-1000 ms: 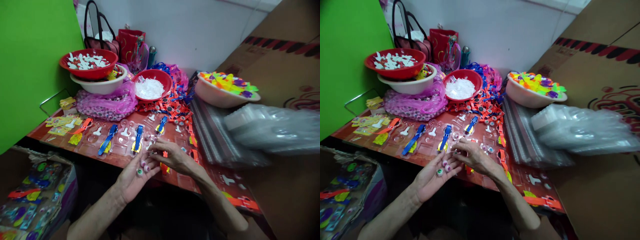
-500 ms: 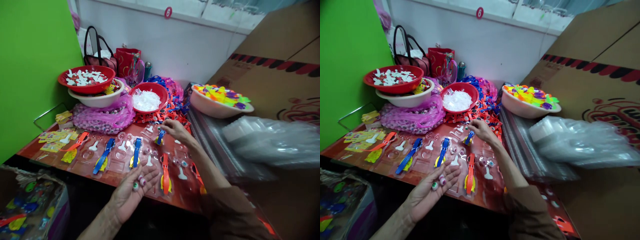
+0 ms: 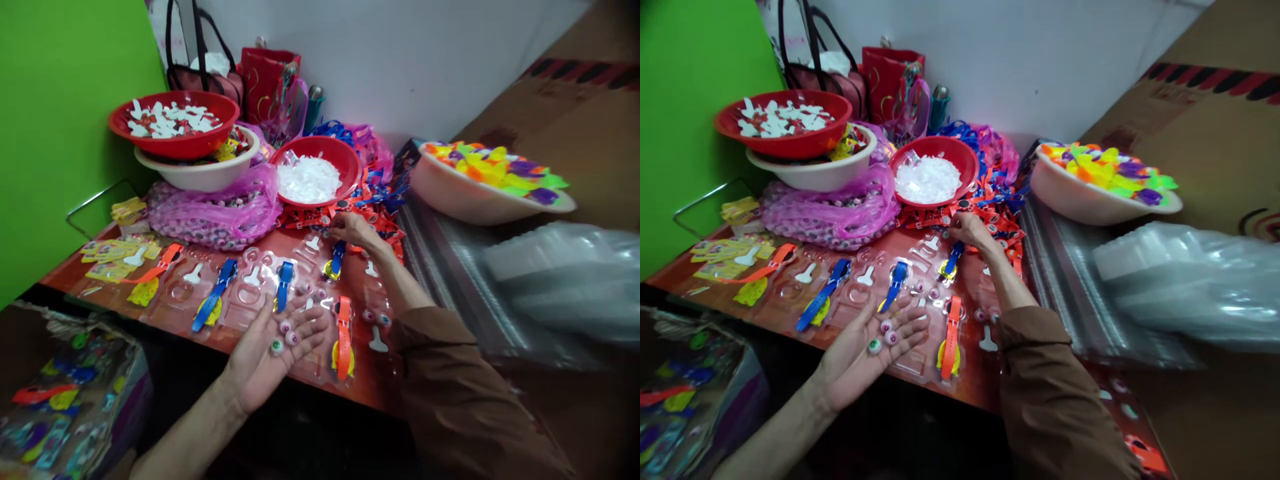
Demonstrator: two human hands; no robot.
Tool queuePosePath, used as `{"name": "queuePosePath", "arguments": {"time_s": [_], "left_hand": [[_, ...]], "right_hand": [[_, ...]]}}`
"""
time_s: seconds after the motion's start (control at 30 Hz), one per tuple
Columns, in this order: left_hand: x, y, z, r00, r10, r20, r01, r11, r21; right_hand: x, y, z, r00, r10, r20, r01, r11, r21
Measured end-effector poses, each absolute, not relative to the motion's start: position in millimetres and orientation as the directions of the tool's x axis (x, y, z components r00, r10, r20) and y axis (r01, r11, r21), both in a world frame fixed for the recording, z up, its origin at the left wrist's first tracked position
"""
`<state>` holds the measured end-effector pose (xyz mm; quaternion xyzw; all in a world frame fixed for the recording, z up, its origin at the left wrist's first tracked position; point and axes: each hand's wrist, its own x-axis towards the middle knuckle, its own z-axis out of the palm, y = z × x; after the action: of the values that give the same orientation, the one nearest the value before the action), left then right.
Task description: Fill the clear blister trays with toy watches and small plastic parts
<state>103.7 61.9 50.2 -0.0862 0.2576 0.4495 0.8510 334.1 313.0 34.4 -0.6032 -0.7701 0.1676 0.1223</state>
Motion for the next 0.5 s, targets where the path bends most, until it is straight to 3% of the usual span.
{"name": "queuePosePath", "arguments": {"time_s": [0.07, 0.13, 0.2, 0.3, 0.4, 0.5], "left_hand": [[103, 64, 50, 0.460, 0.726, -0.511, -0.817, 0.571, 0.077], [103, 64, 50, 0.455, 0.728, -0.512, -0.823, 0.563, 0.070], [103, 63, 50, 0.458, 0.732, -0.504, -0.827, 0.559, 0.061], [105, 58, 51, 0.457, 0.771, -0.445, -0.843, 0.534, 0.059], [108, 54, 52, 0.446, 0.795, -0.411, -0.856, 0.513, 0.065], [110, 50, 53, 0.446, 0.790, -0.421, -0.850, 0.521, 0.076]], "right_hand": [[326, 294, 44, -0.290, 0.953, 0.092, 0.853, 0.301, -0.427], [312, 260, 59, -0.417, 0.895, 0.156, 0.728, 0.432, -0.532], [295, 217, 76, -0.581, 0.804, 0.128, 0.544, 0.501, -0.673], [272, 154, 94, -0.781, 0.624, 0.017, 0.394, 0.514, -0.762], [261, 120, 96, -0.848, 0.520, -0.106, 0.400, 0.495, -0.771], [260, 112, 92, -0.847, 0.516, -0.131, 0.428, 0.514, -0.744]]}}
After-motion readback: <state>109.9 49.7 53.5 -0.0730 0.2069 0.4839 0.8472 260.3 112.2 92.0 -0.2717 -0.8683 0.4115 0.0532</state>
